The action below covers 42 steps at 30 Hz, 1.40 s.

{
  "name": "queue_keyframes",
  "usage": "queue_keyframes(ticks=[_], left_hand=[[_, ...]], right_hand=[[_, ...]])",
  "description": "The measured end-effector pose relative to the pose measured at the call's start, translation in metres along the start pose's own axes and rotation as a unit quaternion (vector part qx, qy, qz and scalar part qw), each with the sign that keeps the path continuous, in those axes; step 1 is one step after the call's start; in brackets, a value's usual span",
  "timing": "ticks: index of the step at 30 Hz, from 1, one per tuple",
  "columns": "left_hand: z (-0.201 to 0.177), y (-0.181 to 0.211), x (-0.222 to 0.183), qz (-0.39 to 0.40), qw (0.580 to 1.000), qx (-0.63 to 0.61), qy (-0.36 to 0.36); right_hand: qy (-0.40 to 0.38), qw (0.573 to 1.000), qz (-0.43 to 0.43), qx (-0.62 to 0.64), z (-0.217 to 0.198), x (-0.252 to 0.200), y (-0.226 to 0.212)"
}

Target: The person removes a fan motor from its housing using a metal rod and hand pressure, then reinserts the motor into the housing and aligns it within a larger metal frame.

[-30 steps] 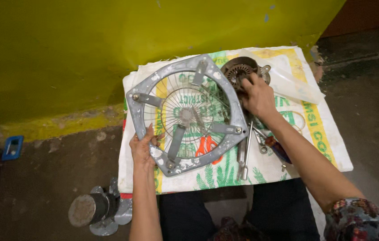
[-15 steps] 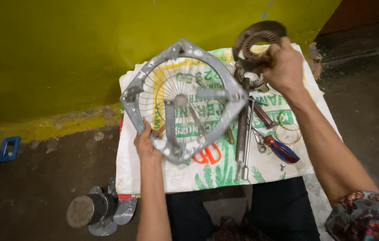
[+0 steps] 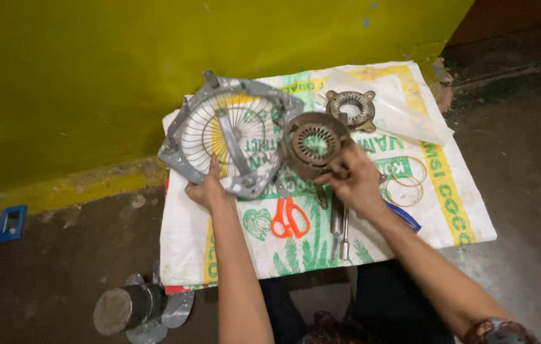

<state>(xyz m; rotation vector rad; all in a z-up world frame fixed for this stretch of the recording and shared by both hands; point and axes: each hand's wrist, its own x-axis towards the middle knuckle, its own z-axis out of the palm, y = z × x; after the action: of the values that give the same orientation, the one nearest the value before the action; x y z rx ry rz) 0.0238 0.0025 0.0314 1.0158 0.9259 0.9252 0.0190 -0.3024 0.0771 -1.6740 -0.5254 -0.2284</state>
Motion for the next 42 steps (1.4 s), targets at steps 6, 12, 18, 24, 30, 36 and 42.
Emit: queue_keyframes(ticks=[6,12,18,24,30,36,42], left_hand=[[0.008,0.015,-0.085,0.502,0.82,0.249,-0.121],[0.069,0.031,-0.094,0.378,0.723,0.452,-0.36],[0.082,0.039,-0.058,0.342,0.624,0.547,-0.441],[0.083,-0.009,-0.041,0.167,0.779,0.408,-0.446],[0.066,-0.021,-0.061,0.229,0.842,0.337,-0.354],[0.053,-0.018,-0.075,0.291,0.846,0.307,-0.324],[0.048,-0.011,-0.083,0.318,0.842,0.306,-0.311]], right_hand=[[0.061,0.988,-0.049,-0.135,0.049,-0.021,0.013],[0.032,0.989,0.014,-0.141,0.05,-0.025,0.013],[-0.086,0.992,0.04,-0.085,0.029,-0.009,0.008],[0.071,0.968,0.209,-0.122,0.002,0.033,0.004],[0.013,0.965,0.034,-0.259,0.014,0.041,0.043],[-0.023,0.953,-0.057,-0.296,0.012,0.033,0.012],[-0.045,0.897,-0.154,-0.411,0.032,0.037,-0.003]])
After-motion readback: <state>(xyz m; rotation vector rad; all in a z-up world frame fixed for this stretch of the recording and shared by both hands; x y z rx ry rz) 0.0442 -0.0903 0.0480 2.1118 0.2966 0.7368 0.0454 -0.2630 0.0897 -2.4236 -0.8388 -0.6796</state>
